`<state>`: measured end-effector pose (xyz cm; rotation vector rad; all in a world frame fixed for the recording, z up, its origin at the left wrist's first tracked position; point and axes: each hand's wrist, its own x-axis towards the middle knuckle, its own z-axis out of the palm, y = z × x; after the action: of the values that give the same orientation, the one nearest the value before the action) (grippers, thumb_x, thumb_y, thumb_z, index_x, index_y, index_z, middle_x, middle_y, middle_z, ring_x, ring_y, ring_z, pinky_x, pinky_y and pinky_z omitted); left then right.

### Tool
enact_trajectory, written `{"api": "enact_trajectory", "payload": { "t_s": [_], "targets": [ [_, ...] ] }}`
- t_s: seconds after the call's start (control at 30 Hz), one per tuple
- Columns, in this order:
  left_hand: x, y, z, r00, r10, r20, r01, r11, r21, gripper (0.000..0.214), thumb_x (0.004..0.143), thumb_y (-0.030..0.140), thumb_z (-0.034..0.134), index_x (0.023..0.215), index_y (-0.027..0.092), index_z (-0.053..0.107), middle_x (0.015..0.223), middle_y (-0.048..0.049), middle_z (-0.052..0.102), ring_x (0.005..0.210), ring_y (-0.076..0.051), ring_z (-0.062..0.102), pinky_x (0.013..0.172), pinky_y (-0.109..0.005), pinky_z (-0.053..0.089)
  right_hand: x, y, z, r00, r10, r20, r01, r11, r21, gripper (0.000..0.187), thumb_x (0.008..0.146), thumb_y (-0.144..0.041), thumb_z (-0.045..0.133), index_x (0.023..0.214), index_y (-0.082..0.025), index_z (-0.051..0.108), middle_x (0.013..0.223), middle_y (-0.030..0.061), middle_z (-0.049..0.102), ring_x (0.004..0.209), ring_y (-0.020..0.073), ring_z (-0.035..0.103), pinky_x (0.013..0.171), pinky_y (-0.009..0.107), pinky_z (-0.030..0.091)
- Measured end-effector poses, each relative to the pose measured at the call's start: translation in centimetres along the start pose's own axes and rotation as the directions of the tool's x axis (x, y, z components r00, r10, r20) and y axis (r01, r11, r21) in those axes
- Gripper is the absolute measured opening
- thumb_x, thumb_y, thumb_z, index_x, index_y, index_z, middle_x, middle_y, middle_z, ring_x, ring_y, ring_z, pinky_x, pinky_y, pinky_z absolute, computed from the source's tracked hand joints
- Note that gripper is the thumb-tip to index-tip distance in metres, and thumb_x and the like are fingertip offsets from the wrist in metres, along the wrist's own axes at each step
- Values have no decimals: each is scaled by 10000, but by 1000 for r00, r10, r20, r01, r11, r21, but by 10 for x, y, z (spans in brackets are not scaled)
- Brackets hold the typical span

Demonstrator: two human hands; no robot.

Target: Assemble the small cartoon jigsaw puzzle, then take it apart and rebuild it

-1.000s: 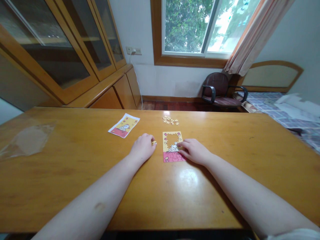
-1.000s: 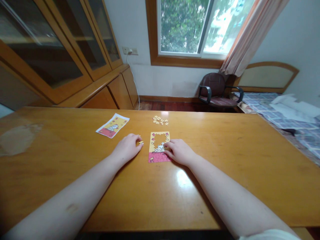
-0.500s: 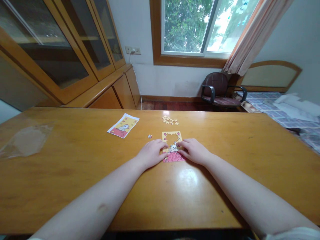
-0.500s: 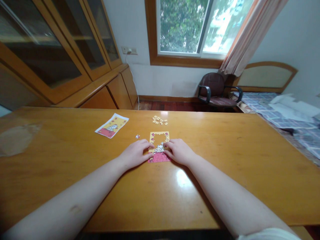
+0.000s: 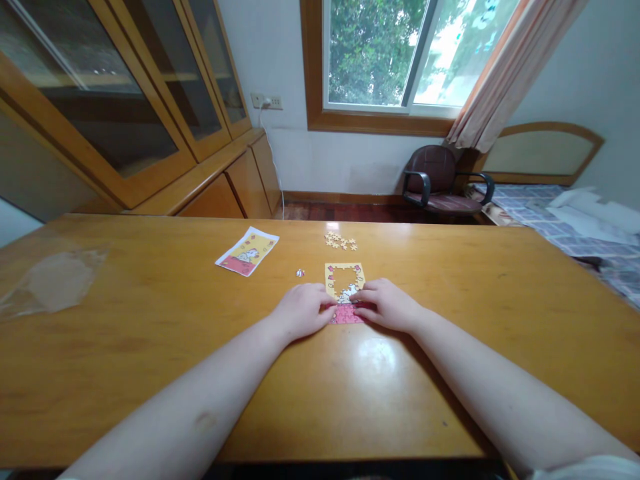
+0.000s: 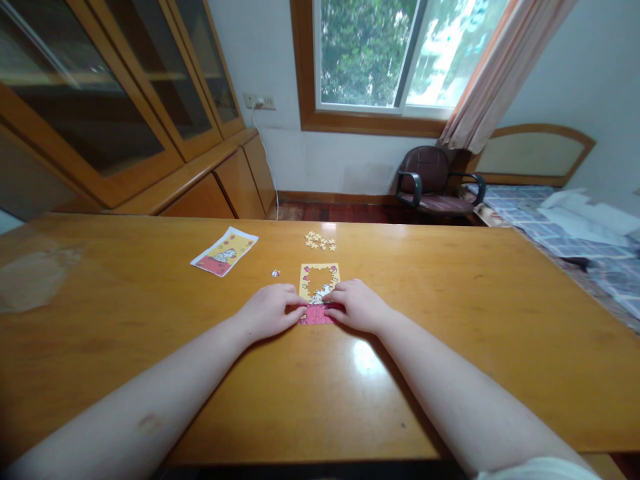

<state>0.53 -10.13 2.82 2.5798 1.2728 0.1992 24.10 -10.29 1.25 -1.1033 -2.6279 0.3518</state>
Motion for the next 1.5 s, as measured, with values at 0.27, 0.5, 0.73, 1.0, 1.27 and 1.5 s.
{"api": "enact_trajectory", "payload": {
  "t_s": [0.27, 0.5, 0.73, 1.0, 1.27, 1.5],
  "targets": [
    [1, -2, -1, 998, -64, 26, 65, 997, -45, 310, 860, 373, 496, 1094, 321, 693, 911, -35, 660, 823, -188, 610, 715, -283, 456, 0, 1, 2, 1000, -11, -13, 11, 1000, 0, 264, 875, -348, 582, 1065, -198, 687, 852, 72, 655, 779, 184, 597, 730, 306, 436],
    [2, -4, 0, 996, -68, 51, 70, 997, -44, 356, 882, 394, 461, 1190, 344, 631, 924, -32, 655, 811, -190, 610, 704, -283, 452, -1, 4, 4, 999, -29, -32, 29, 1000, -1, 258, 873, -347, 587, 1056, -194, 686, 847, 71, 652, 770, 183, 593, 721, 305, 435],
    [2, -6, 1, 998, -44, 54, 47, 997, -62, 340, 885, 381, 462, 1175, 345, 637, 926, -30, 655, 824, -190, 610, 710, -281, 447, -1, 4, 5, 999, -29, -36, 29, 1000, -4, 265, 873, -357, 591, 1067, -201, 682, 847, 72, 648, 774, 182, 590, 728, 306, 434],
    [3, -7, 3, 997, -56, 55, 59, 997, -57, 387, 884, 386, 465, 1245, 325, 591, 956, -39, 655, 845, -193, 611, 728, -284, 452, -1, 5, 5, 999, -26, -30, 26, 1000, 5, 269, 873, -351, 588, 1074, -198, 679, 854, 73, 653, 786, 187, 593, 735, 310, 435],
    [3, -4, 2, 997, -36, 73, 39, 999, -32, 402, 878, 388, 462, 1257, 326, 584, 985, -46, 671, 875, -214, 625, 748, -309, 467, 0, 3, 3, 999, -27, -17, 27, 1000, -4, 268, 879, -348, 574, 1070, -193, 680, 866, 75, 659, 787, 190, 594, 734, 313, 433],
    [5, -7, 4, 997, -57, 57, 63, 993, -102, 368, 886, 396, 461, 1210, 294, 604, 1058, -39, 684, 942, -209, 633, 797, -299, 474, 0, 2, 3, 1000, -25, -18, 25, 1000, -3, 268, 878, -348, 579, 1074, -195, 680, 869, 77, 662, 791, 190, 600, 744, 317, 434]
  ]
}}
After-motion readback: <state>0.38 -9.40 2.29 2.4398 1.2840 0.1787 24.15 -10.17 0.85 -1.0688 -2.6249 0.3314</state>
